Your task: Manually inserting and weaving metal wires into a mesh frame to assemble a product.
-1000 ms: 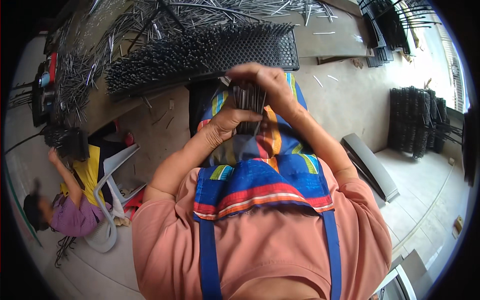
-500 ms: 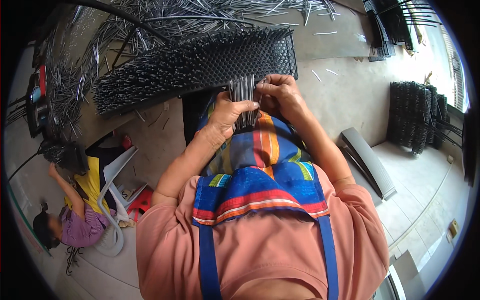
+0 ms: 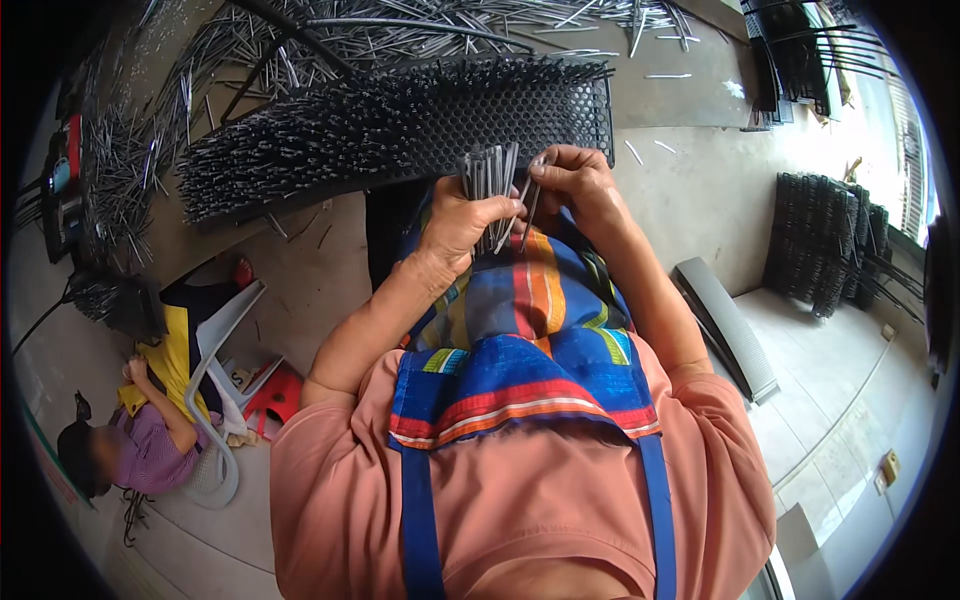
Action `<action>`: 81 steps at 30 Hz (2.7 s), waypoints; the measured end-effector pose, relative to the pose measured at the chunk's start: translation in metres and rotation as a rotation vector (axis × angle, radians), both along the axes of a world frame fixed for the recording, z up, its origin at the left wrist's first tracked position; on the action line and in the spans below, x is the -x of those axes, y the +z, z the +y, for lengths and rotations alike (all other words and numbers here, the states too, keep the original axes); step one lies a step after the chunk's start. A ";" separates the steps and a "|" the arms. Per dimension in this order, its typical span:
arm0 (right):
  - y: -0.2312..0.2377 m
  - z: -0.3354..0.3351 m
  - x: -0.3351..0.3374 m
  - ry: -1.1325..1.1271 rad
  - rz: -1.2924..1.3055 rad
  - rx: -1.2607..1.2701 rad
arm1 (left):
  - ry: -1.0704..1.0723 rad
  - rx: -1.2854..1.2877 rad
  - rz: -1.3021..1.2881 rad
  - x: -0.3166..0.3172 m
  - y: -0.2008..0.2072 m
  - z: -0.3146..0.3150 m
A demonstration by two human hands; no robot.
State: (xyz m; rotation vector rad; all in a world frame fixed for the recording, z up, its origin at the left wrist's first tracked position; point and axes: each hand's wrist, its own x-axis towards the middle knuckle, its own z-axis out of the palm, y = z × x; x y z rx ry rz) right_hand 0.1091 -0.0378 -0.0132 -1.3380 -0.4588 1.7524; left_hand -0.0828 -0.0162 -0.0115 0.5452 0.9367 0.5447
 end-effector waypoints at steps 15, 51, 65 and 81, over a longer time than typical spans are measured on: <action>-0.001 0.072 0.057 -0.277 -0.581 -0.852 | 0.211 0.230 -0.159 0.025 -0.016 -0.016; 0.018 0.048 0.044 0.453 -0.482 -0.057 | 0.281 0.161 -0.175 0.022 -0.007 -0.012; 0.010 0.068 0.043 -0.263 -0.837 -0.892 | 0.278 0.212 -0.158 0.020 -0.016 -0.016; -0.008 0.076 0.051 -0.090 -1.023 -0.872 | 0.526 0.396 -0.227 -0.006 -0.010 -0.006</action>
